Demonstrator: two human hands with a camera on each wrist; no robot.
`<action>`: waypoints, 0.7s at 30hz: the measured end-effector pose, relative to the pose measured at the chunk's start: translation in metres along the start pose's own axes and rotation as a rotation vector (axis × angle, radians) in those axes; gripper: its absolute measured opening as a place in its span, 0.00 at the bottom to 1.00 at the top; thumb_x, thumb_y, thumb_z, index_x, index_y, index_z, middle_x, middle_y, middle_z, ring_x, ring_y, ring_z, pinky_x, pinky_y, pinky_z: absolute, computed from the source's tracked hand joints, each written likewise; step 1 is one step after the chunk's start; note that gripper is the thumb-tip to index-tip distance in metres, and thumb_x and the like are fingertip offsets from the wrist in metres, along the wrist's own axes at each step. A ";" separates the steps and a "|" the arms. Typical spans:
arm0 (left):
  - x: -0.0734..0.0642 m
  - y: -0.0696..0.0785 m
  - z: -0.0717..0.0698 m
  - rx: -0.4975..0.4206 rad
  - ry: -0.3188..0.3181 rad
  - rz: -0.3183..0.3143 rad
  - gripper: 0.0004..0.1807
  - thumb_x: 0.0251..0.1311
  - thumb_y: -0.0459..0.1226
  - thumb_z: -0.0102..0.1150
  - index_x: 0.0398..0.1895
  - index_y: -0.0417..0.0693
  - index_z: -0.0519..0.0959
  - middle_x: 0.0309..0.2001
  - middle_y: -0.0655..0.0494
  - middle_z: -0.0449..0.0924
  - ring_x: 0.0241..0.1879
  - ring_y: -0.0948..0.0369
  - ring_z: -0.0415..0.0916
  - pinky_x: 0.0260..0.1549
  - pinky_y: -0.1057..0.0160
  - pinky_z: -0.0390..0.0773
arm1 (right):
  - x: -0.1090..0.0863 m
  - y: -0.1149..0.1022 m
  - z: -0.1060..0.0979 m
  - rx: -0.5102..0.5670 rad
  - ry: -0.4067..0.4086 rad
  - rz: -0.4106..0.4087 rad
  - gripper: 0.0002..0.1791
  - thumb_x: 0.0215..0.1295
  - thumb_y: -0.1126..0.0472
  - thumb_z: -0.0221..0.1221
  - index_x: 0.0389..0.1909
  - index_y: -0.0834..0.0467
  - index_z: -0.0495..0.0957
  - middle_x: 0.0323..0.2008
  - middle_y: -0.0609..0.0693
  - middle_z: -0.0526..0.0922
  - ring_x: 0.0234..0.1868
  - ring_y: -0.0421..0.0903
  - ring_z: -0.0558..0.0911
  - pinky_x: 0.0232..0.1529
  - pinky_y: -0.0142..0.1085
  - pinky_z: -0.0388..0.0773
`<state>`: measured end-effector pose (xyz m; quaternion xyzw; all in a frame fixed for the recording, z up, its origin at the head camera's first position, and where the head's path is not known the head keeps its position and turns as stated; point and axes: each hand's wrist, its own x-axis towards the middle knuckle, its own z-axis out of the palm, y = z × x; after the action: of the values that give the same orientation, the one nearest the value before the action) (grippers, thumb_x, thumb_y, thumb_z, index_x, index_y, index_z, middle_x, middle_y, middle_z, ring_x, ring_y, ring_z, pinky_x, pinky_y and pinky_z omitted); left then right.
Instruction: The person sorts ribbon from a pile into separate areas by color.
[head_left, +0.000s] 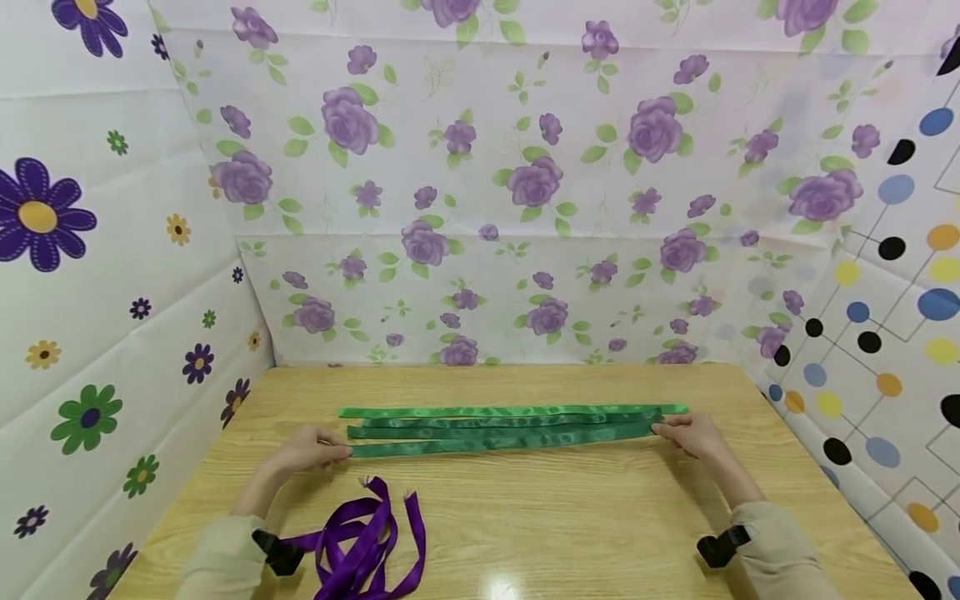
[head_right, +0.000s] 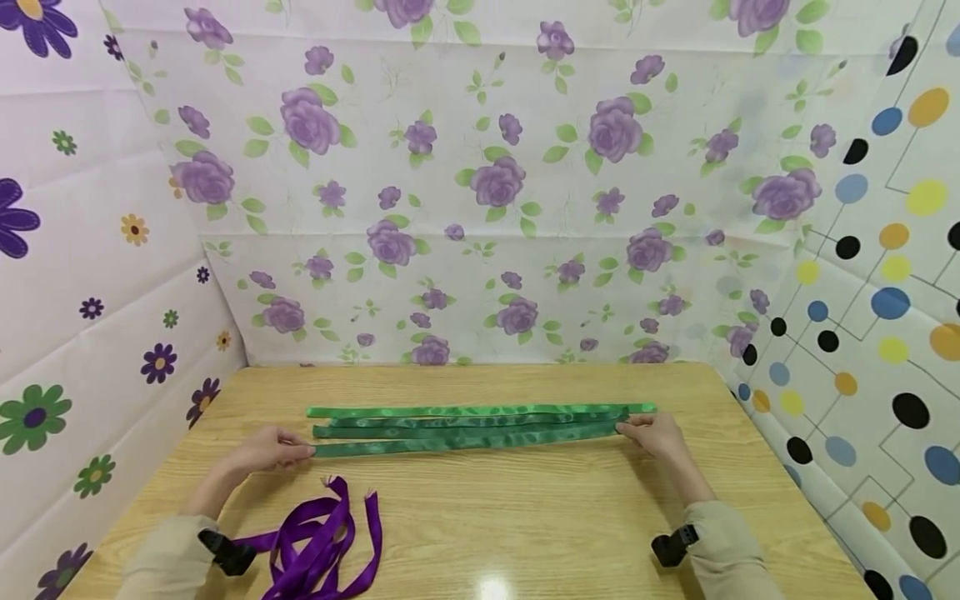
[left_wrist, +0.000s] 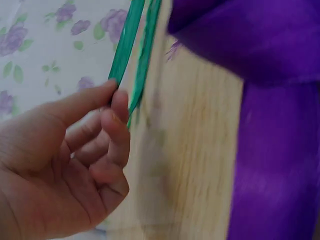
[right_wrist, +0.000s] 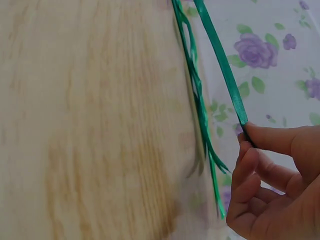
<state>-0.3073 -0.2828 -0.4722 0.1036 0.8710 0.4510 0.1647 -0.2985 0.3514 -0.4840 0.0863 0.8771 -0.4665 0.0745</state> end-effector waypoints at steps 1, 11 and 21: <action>0.001 0.000 0.002 -0.004 0.009 -0.012 0.16 0.64 0.38 0.59 0.42 0.30 0.83 0.27 0.50 0.83 0.24 0.61 0.75 0.28 0.61 0.77 | 0.001 0.001 0.001 0.005 0.000 0.000 0.19 0.68 0.54 0.58 0.46 0.68 0.78 0.17 0.48 0.74 0.13 0.38 0.59 0.20 0.35 0.64; 0.011 0.000 0.014 0.002 0.099 -0.174 0.11 0.64 0.33 0.56 0.34 0.34 0.85 0.20 0.56 0.81 0.16 0.66 0.69 0.17 0.69 0.60 | 0.009 0.012 0.005 -0.015 0.021 -0.001 0.11 0.67 0.61 0.57 0.37 0.66 0.82 0.19 0.48 0.78 0.20 0.42 0.72 0.24 0.36 0.71; 0.021 0.001 0.018 0.008 0.224 -0.246 0.13 0.60 0.36 0.58 0.21 0.38 0.83 0.14 0.59 0.75 0.14 0.66 0.65 0.16 0.68 0.59 | 0.017 0.014 0.007 -0.032 0.030 0.027 0.12 0.65 0.58 0.61 0.30 0.63 0.82 0.18 0.47 0.77 0.21 0.42 0.73 0.24 0.35 0.70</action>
<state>-0.3195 -0.2620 -0.4848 -0.0544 0.8918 0.4328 0.1200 -0.3113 0.3542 -0.5027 0.1040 0.8842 -0.4500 0.0692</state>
